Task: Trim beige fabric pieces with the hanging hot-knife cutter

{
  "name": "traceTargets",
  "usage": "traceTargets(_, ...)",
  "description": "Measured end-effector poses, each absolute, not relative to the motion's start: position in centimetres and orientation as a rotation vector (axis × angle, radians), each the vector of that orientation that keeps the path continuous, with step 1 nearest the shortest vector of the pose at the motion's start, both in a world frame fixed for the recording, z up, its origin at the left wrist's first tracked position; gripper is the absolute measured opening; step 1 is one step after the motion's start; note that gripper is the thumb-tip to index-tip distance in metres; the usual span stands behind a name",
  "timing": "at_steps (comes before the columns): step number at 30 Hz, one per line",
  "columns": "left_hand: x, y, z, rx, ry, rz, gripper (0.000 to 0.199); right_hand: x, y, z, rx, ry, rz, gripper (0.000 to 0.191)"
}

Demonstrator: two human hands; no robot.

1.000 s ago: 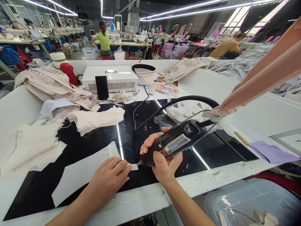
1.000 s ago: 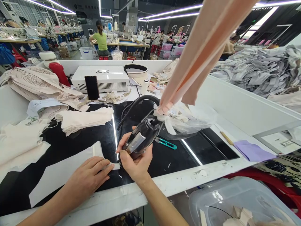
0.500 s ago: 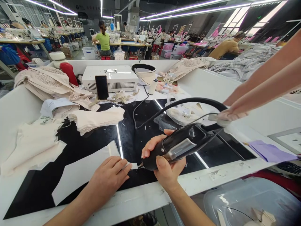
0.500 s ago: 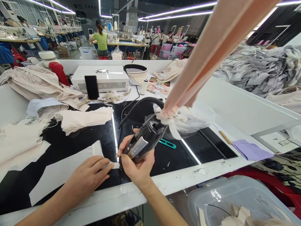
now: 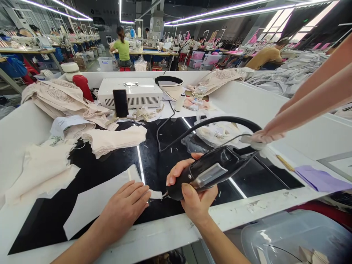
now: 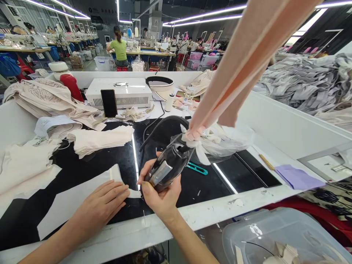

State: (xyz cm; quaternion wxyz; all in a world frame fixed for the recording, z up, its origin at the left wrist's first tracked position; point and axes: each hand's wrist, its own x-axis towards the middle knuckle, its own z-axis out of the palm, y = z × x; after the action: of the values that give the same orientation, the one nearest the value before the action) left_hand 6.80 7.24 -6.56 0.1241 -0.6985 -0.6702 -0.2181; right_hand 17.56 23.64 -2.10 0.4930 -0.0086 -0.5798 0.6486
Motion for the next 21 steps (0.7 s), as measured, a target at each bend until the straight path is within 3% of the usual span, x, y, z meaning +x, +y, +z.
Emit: traceTargets(21,6.89,6.97,-6.71,-2.098,-1.981,-0.624,0.029,17.51,23.75,-1.39,-0.027,-1.431,1.558,0.045)
